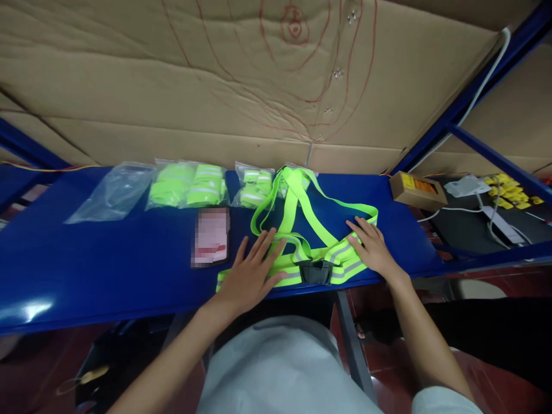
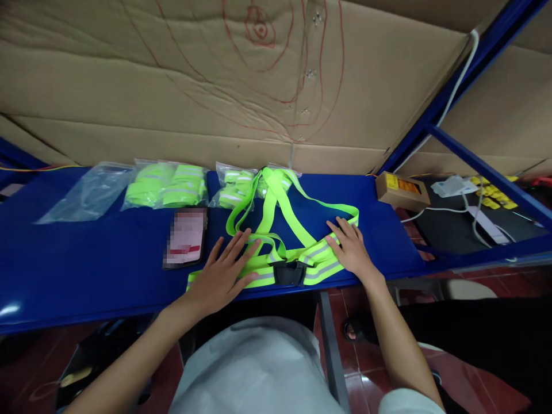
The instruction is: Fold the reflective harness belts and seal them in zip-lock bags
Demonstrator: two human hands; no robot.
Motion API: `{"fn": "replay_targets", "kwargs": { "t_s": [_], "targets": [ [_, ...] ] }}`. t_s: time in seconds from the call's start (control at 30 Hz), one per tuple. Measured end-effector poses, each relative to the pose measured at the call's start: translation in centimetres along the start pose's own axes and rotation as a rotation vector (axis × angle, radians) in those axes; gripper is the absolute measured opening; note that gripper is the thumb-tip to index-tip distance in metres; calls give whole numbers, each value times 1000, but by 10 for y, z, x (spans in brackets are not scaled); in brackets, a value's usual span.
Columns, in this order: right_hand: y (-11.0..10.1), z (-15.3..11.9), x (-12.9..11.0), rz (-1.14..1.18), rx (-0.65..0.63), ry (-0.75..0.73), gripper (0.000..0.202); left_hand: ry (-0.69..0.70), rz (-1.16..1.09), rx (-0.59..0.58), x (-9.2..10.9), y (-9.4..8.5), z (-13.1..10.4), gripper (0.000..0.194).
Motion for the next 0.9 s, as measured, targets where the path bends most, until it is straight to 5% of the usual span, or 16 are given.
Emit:
{"fn": "replay_targets", "kwargs": {
  "t_s": [0.3,0.47,0.67,0.9],
  "targets": [
    [-27,-7,3,129,64,-13,50,-109,27,172,-38,-44,20,48],
    [-56,-39,-43,227,221,-121,35,34,-91,168,0,-45,7,31],
    [-37,-67,-128,56,18,-313,62,119,-114,40,50,-19,0,43],
    [-21,-70,-139,-29,-18,-407,41,44,-318,-142,48,-18,2,52]
  ]
}}
Point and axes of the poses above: each hand's wrist, its own z-axis towards the middle knuckle, its own y-axis out of the palm, x = y × z, the point moved 5 cm from there along z, towards the middle knuckle
